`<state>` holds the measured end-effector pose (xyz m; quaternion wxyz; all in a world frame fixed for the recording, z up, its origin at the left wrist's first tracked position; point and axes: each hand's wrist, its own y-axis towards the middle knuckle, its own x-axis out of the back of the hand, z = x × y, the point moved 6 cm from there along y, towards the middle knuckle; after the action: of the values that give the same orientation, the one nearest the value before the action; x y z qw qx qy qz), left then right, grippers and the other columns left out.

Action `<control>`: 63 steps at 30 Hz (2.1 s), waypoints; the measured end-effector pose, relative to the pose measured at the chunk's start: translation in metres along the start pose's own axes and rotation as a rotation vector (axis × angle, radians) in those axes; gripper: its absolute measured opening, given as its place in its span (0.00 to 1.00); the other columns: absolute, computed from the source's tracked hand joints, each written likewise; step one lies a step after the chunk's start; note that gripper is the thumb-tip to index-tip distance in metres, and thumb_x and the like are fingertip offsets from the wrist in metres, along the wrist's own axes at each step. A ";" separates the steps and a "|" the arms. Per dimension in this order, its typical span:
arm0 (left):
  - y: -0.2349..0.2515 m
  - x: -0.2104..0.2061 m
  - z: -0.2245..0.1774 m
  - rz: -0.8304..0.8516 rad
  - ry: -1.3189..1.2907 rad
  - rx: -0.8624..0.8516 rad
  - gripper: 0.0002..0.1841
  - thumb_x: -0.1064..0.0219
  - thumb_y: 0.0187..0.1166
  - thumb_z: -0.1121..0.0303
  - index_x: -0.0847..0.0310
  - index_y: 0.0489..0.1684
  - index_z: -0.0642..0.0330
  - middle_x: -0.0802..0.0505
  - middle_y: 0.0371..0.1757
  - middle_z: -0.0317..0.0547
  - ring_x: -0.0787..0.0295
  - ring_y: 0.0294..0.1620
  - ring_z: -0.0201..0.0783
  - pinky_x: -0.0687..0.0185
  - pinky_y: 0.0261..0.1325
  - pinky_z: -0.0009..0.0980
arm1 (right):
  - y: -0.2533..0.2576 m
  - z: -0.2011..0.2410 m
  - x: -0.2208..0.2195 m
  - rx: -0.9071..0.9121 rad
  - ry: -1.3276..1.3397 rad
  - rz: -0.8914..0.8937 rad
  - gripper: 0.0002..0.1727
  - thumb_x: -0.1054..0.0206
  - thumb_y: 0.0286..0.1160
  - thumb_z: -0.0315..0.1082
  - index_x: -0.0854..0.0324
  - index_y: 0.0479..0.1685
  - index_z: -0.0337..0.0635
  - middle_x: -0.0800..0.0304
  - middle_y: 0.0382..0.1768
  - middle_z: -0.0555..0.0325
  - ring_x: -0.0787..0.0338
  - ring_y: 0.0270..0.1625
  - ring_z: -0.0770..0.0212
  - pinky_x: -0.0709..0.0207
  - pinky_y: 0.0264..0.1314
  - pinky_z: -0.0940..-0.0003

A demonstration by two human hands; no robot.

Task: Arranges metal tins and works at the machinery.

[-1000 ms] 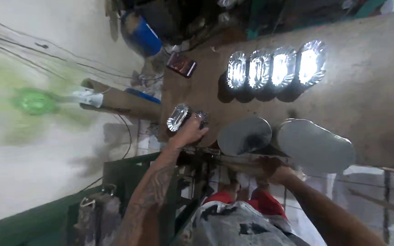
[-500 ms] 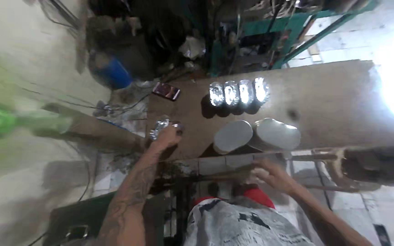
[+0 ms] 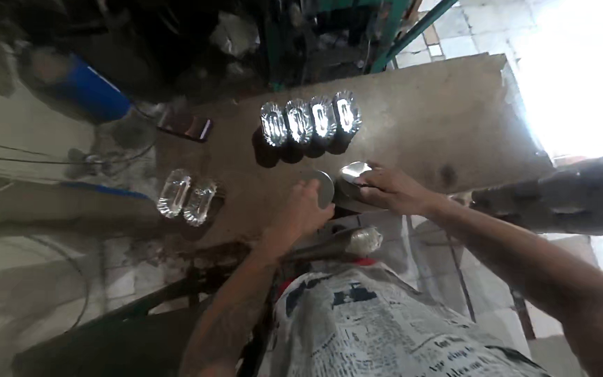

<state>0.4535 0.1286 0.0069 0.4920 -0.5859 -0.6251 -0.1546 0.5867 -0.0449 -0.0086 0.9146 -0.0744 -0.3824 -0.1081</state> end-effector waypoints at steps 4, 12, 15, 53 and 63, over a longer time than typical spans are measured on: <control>0.039 -0.007 0.008 0.383 -0.148 -0.139 0.20 0.24 0.75 0.59 0.18 0.63 0.53 0.06 0.50 0.44 0.08 0.49 0.40 0.12 0.55 0.46 | 0.001 -0.005 0.003 0.099 0.064 -0.015 0.27 0.53 0.93 0.47 0.14 0.63 0.37 0.08 0.59 0.52 0.15 0.72 0.58 0.52 0.95 0.49; 0.046 0.005 0.016 0.679 -0.402 -0.221 0.09 0.31 0.83 0.65 0.13 0.51 0.60 0.10 0.32 0.43 0.18 0.25 0.32 0.19 0.32 0.30 | -0.001 -0.008 0.000 0.111 0.091 -0.086 0.22 0.39 0.87 0.48 0.12 0.55 0.39 0.07 0.51 0.55 0.11 0.64 0.61 0.48 0.94 0.47; 0.043 0.007 0.013 0.643 -0.369 -0.224 0.10 0.31 0.83 0.65 0.13 0.51 0.61 0.09 0.31 0.45 0.17 0.24 0.34 0.17 0.32 0.32 | 0.000 -0.003 -0.004 0.118 -0.025 -0.111 0.24 0.27 0.76 0.51 0.11 0.56 0.39 0.06 0.53 0.54 0.11 0.64 0.57 0.46 0.93 0.46; -0.009 -0.236 0.072 0.302 -0.691 0.338 0.25 0.45 0.91 0.51 0.19 0.73 0.59 0.14 0.74 0.54 0.20 0.77 0.49 0.30 0.81 0.49 | -0.265 -0.078 -0.189 -0.665 0.063 0.594 0.30 0.39 0.86 0.48 0.26 0.83 0.44 0.15 0.70 0.39 0.16 0.75 0.43 0.28 0.82 0.46; -0.211 -0.008 0.153 -0.487 -0.857 0.283 0.27 0.51 0.94 0.53 0.27 0.80 0.65 0.16 0.75 0.59 0.19 0.76 0.47 0.28 0.81 0.50 | -0.191 -0.028 -0.190 -0.391 0.030 0.649 0.23 0.40 0.85 0.30 0.23 0.72 0.23 0.19 0.70 0.25 0.20 0.76 0.31 0.33 0.84 0.43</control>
<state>0.1986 0.1861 0.0101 0.2157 -0.3616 -0.9039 0.0754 0.4269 -0.2091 -0.1543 0.8754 -0.3631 -0.2975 0.1151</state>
